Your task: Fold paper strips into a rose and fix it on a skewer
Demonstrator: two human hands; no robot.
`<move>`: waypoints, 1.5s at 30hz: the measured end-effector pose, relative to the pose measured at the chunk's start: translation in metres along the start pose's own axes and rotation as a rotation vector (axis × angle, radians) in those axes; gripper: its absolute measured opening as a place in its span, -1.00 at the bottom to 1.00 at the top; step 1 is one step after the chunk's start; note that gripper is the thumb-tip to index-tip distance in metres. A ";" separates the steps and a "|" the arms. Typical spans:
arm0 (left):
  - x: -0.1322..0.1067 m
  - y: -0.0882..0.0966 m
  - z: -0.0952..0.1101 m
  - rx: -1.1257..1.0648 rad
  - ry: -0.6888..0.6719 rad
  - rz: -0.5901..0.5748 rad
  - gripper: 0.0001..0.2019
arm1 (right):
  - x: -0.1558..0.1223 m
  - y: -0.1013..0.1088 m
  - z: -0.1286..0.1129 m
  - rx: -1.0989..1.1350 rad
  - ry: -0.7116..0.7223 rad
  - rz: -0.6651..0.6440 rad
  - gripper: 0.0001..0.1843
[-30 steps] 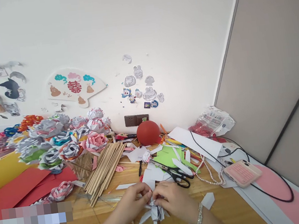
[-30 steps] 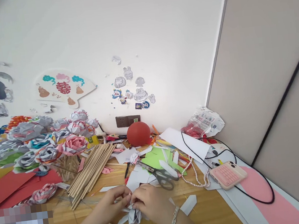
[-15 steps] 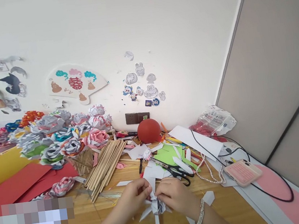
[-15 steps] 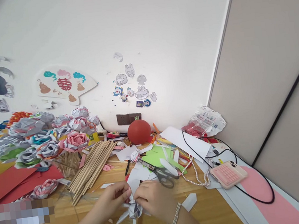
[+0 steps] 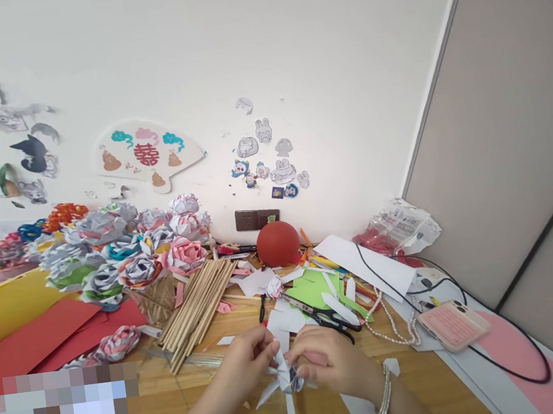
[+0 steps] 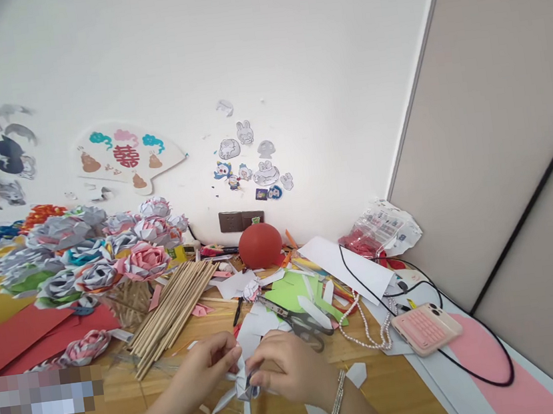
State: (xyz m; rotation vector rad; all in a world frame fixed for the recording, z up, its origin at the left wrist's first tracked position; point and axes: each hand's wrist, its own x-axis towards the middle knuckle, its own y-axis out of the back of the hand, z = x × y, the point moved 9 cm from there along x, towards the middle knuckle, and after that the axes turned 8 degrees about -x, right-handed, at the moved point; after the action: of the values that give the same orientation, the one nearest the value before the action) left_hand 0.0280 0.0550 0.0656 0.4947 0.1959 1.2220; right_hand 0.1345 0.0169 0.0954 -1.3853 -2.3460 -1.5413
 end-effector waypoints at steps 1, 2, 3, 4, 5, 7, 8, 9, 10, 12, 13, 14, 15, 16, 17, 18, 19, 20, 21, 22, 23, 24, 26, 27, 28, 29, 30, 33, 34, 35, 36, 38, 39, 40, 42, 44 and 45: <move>0.000 0.000 0.001 0.032 -0.007 0.002 -0.78 | 0.000 -0.002 0.002 0.016 -0.034 -0.017 -0.54; 0.000 0.001 0.002 0.057 -0.014 0.008 -0.78 | -0.001 -0.004 0.004 0.015 -0.056 -0.032 -0.50; 0.000 0.002 0.003 0.077 -0.020 0.021 -0.79 | -0.001 -0.007 0.004 -0.001 -0.064 -0.044 -0.47; 0.000 0.003 0.005 0.094 -0.024 0.040 -0.79 | -0.001 -0.009 0.004 -0.025 -0.062 -0.054 -0.46; -0.001 0.005 0.006 0.103 -0.026 0.062 -0.78 | -0.002 -0.012 0.003 -0.054 -0.054 -0.058 -0.46; -0.001 0.009 0.007 0.102 -0.015 0.097 -0.78 | -0.001 -0.013 0.002 -0.101 -0.030 -0.047 -0.47; -0.001 0.011 0.007 0.095 -0.004 0.105 -0.78 | -0.001 -0.013 0.000 -0.118 -0.014 -0.039 -0.48; -0.001 0.012 0.007 0.089 0.006 0.108 -0.77 | -0.001 -0.012 -0.001 -0.131 0.005 -0.031 -0.50; -0.001 0.014 0.006 0.088 0.013 0.112 -0.77 | -0.001 -0.011 -0.003 -0.141 0.026 -0.025 -0.52; -0.001 0.016 0.007 0.099 0.016 0.119 -0.76 | -0.001 -0.009 -0.007 -0.148 0.060 -0.021 -0.56; -0.001 0.017 0.008 0.106 0.010 0.121 -0.76 | -0.001 -0.008 -0.008 -0.147 0.065 -0.016 -0.56; -0.001 0.017 0.008 0.108 0.001 0.123 -0.76 | -0.001 -0.007 -0.007 -0.145 0.058 -0.007 -0.56; -0.001 0.017 0.009 0.104 -0.009 0.125 -0.75 | -0.001 -0.006 -0.006 -0.143 0.046 0.003 -0.55; -0.001 0.017 0.010 0.095 -0.019 0.126 -0.75 | -0.001 -0.006 -0.005 -0.142 0.033 0.011 -0.54; -0.002 0.017 0.011 0.084 -0.028 0.129 -0.75 | -0.001 -0.007 -0.005 -0.144 0.022 0.018 -0.52; -0.002 0.017 0.011 0.075 -0.034 0.137 -0.75 | -0.001 -0.008 -0.004 -0.147 0.016 0.023 -0.51; -0.002 0.017 0.011 0.070 -0.037 0.146 -0.75 | -0.001 -0.009 -0.004 -0.150 0.018 0.025 -0.50; -0.002 0.017 0.011 0.069 -0.038 0.153 -0.75 | -0.001 -0.010 -0.005 -0.152 0.027 0.024 -0.52; -0.002 0.018 0.011 0.063 -0.037 0.156 -0.75 | -0.001 -0.010 -0.006 -0.151 0.040 0.024 -0.54; -0.002 0.018 0.010 0.051 -0.035 0.157 -0.75 | 0.000 -0.009 -0.007 -0.147 0.052 0.027 -0.55; -0.001 0.020 0.009 0.027 -0.036 0.159 -0.75 | 0.000 -0.007 -0.008 -0.136 0.059 0.032 -0.57; -0.001 0.022 0.008 -0.010 -0.038 0.167 -0.74 | 0.000 -0.004 -0.008 -0.122 0.057 0.046 -0.58; 0.000 0.028 0.005 -0.114 -0.043 0.211 -0.73 | 0.001 0.006 -0.004 -0.105 0.022 0.106 -0.60; 0.000 0.032 0.003 -0.180 -0.036 0.241 -0.71 | 0.001 0.012 -0.002 -0.115 -0.006 0.144 -0.60; 0.000 0.035 -0.001 -0.254 -0.017 0.270 -0.69 | 0.001 0.016 0.000 -0.141 -0.030 0.181 -0.58; 0.000 0.036 -0.006 -0.333 0.012 0.292 -0.66 | 0.000 0.018 0.002 -0.180 -0.047 0.206 -0.56; 0.000 0.035 -0.011 -0.409 0.045 0.306 -0.64 | 0.000 0.019 0.002 -0.227 -0.049 0.218 -0.55; -0.001 0.026 -0.022 -0.573 0.121 0.309 -0.59 | 0.000 0.011 -0.001 -0.336 -0.017 0.212 -0.51; -0.001 0.022 -0.023 -0.598 0.125 0.309 -0.58 | 0.000 0.007 -0.002 -0.353 -0.013 0.208 -0.50; -0.002 0.020 -0.024 -0.613 0.124 0.316 -0.58 | 0.000 0.004 -0.003 -0.364 -0.012 0.204 -0.48; -0.002 0.019 -0.024 -0.622 0.120 0.327 -0.58 | -0.001 0.000 -0.004 -0.371 -0.012 0.201 -0.46; -0.004 0.019 -0.024 -0.616 0.101 0.364 -0.59 | -0.001 -0.004 -0.007 -0.383 -0.013 0.194 -0.43; -0.005 0.020 -0.024 -0.607 0.092 0.381 -0.59 | -0.001 -0.005 -0.009 -0.389 -0.009 0.196 -0.43; -0.007 0.020 -0.023 -0.598 0.083 0.394 -0.60 | -0.001 -0.005 -0.011 -0.394 -0.004 0.204 -0.43; -0.008 0.021 -0.022 -0.599 0.073 0.410 -0.59 | -0.002 -0.003 -0.014 -0.399 0.001 0.231 -0.48; -0.009 0.019 -0.022 -0.626 0.079 0.409 -0.59 | -0.002 0.002 -0.015 -0.399 0.005 0.252 -0.55; -0.009 0.018 -0.023 -0.643 0.089 0.400 -0.58 | -0.002 0.003 -0.016 -0.400 0.008 0.256 -0.58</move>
State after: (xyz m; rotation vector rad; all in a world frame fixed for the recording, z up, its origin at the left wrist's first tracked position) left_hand 0.0006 0.0574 0.0531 -0.0907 -0.2337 1.6071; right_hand 0.1309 0.0045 0.1053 -1.6651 -1.8261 -1.9940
